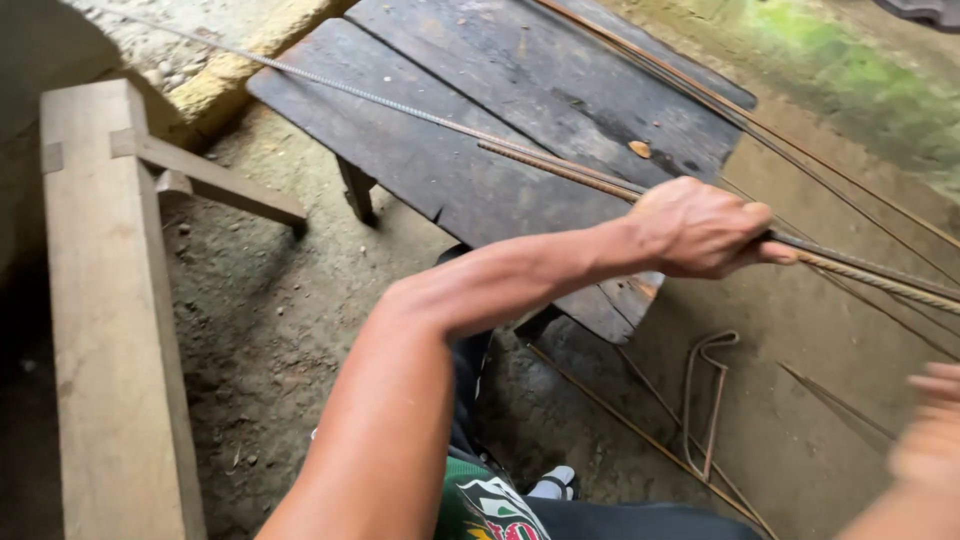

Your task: Bending metal rebar into rectangular stirrups using a manual bending tool on a wooden table

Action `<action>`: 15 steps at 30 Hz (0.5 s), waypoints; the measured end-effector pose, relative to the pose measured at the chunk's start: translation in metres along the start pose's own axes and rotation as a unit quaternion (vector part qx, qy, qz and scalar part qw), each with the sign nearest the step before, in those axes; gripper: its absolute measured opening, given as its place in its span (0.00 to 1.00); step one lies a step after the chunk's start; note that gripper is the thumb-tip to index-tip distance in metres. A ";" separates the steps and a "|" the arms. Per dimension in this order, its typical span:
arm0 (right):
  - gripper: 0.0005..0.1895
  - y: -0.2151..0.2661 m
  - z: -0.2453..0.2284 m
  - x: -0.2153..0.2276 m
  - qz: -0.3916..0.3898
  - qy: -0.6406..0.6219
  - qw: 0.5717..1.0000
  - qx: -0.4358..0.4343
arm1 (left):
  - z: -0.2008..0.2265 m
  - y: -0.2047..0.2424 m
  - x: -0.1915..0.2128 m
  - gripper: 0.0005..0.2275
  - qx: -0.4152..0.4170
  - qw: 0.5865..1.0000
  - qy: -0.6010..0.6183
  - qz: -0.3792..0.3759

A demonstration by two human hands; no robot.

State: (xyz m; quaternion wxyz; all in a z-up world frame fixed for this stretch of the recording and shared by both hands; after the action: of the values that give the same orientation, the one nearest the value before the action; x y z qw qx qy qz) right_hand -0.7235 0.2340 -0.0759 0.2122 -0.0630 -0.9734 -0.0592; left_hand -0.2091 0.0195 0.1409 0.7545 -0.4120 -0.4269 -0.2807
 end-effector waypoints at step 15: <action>0.11 -0.023 -0.192 -0.324 0.137 -0.519 0.764 0.358 | 0.226 -0.058 -0.151 0.29 -0.046 0.954 0.142 -0.261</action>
State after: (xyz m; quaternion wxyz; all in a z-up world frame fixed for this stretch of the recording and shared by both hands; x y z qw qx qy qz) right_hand -0.3568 0.1524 -0.0407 -0.3121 -0.1360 -0.8666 0.3649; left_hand -0.4191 0.1959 0.0978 0.6880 -0.2763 -0.3950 -0.5425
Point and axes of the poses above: each hand's wrist, its own y-axis away from the middle knuckle, its own x-axis out of the back of the hand, z = x × y, the point moved 7 cm from there along -y, towards the middle knuckle, and after that the axes turned 12 degrees about -z, right-handed, at the moved point
